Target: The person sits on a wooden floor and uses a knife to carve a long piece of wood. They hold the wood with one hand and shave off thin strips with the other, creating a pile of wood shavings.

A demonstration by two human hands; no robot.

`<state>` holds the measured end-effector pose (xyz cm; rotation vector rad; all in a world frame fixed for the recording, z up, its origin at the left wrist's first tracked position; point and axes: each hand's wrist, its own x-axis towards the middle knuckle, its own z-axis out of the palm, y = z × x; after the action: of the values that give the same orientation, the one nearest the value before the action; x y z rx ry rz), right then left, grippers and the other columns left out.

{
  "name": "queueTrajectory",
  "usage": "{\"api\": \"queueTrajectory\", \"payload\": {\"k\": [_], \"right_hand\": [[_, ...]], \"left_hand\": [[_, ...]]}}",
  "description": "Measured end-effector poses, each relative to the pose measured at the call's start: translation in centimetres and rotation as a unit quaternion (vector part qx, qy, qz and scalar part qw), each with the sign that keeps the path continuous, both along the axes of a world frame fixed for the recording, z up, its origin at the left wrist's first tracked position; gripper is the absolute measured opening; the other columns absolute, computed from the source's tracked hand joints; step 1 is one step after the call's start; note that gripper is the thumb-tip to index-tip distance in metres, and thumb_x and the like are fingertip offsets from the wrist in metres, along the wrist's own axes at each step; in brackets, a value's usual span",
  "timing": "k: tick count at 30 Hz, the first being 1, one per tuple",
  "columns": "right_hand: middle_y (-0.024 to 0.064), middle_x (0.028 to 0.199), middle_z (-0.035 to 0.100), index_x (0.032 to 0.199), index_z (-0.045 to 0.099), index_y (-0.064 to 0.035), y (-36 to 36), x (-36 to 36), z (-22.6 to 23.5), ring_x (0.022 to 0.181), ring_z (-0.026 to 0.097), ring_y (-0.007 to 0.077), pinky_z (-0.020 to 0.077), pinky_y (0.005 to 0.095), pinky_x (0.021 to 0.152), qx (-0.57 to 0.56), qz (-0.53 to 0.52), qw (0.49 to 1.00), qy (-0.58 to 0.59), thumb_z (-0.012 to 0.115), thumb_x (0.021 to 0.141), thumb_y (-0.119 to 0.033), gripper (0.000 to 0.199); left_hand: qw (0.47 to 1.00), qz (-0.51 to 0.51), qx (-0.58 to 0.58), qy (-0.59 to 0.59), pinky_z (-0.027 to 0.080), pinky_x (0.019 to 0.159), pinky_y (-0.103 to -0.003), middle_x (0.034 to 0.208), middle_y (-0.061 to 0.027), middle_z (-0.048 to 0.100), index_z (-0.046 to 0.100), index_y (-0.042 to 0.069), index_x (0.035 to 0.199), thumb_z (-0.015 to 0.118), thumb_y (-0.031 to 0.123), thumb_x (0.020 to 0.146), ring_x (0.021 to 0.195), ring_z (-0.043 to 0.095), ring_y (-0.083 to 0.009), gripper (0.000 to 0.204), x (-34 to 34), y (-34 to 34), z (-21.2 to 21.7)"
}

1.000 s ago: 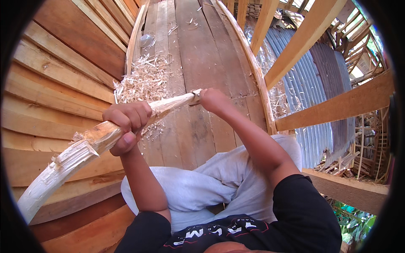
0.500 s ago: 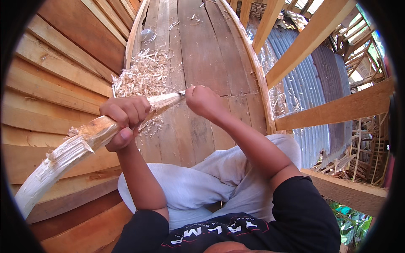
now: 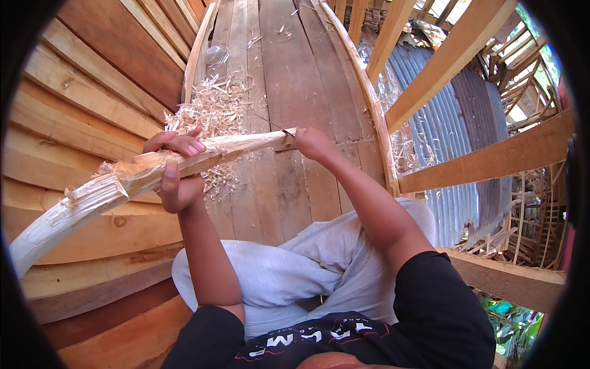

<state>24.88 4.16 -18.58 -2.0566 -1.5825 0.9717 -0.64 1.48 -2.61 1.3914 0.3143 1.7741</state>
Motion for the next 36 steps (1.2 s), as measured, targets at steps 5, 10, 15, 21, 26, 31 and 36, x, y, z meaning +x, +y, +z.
{"api": "queueTrajectory", "payload": {"k": [5,10,15,21,26,31,36], "right_hand": [[0.0221,0.11,0.064,0.105,0.065,0.0011,-2.3,-5.2,9.5,0.099,0.061,0.0423,0.0479,0.0494,0.088,-0.023,0.08,0.996,-0.04,0.034,0.092,-0.025,0.042],[0.0208,0.109,0.064,0.107,0.065,0.0006,-0.7,-1.2,2.7,0.099,0.063,0.0402,0.0498,0.0486,0.085,-0.013,0.082,0.987,-0.135,0.037,0.092,-0.021,0.038],[0.0278,0.1,0.064,0.102,0.065,0.0034,-1.5,-3.7,5.5,0.095,0.062,0.0433,0.0478,0.0496,0.087,0.005,0.084,0.995,-0.05,0.033,0.092,-0.026,0.044],[0.0261,0.094,0.066,0.092,0.068,0.0028,-1.1,-4.0,6.3,0.09,0.063,0.0434,0.0473,0.0512,0.086,-0.016,0.012,0.999,0.03,0.029,0.092,-0.031,0.051],[0.026,0.092,0.066,0.089,0.068,0.0029,-2.6,-5.9,8.7,0.089,0.064,0.0427,0.0478,0.051,0.085,0.024,0.016,0.999,-0.028,0.031,0.092,-0.032,0.051],[0.0252,0.092,0.066,0.087,0.069,0.0029,-1.3,-3.7,6.1,0.088,0.064,0.0419,0.0493,0.0508,0.083,-0.016,0.044,0.998,0.032,0.032,0.092,-0.03,0.05],[0.0273,0.092,0.065,0.086,0.068,0.0044,-2.9,-5.6,9.3,0.089,0.063,0.044,0.048,0.0513,0.084,0.01,0.031,0.999,-0.02,0.031,0.093,-0.03,0.051]], "left_hand": [[0.993,-0.038,-0.063,0.094,0.046,0.091,-0.048,0.073,-0.0103,0.052,0.054,-0.002,0.099,0.053,0.02,0.077,0.075,0.056,-0.0235,0.031,-2.2,-0.5,2.1],[0.996,-0.036,-0.076,-0.002,0.045,0.077,-0.041,0.067,-0.0073,0.047,0.05,0.003,0.082,0.055,0.015,0.076,0.067,0.048,-0.0194,0.014,-0.3,-0.6,1.5],[0.993,-0.109,-0.02,0.029,0.044,0.075,-0.041,0.066,-0.0073,0.046,0.049,0.003,0.083,0.052,0.013,0.077,0.066,0.048,-0.0197,0.012,-1.3,-0.5,1.3],[0.995,-0.093,-0.029,0.024,0.044,0.075,-0.04,0.064,-0.0063,0.046,0.048,0.003,0.083,0.051,0.012,0.077,0.064,0.047,-0.0194,0.011,-0.9,-0.3,1.2],[0.994,-0.11,-0.016,0.016,0.044,0.074,-0.04,0.064,-0.0069,0.046,0.048,0.003,0.083,0.051,0.013,0.076,0.063,0.047,-0.0193,0.012,-2.4,0.2,0.8],[0.993,-0.115,-0.006,0.027,0.044,0.073,-0.041,0.064,-0.0067,0.046,0.048,0.004,0.083,0.051,0.012,0.076,0.062,0.047,-0.0189,0.011,-1.0,0.0,1.0],[0.992,-0.126,-0.003,0.021,0.044,0.073,-0.04,0.064,-0.007,0.046,0.048,0.003,0.082,0.051,0.011,0.076,0.062,0.047,-0.0192,0.01,-2.5,0.0,0.6]]}}
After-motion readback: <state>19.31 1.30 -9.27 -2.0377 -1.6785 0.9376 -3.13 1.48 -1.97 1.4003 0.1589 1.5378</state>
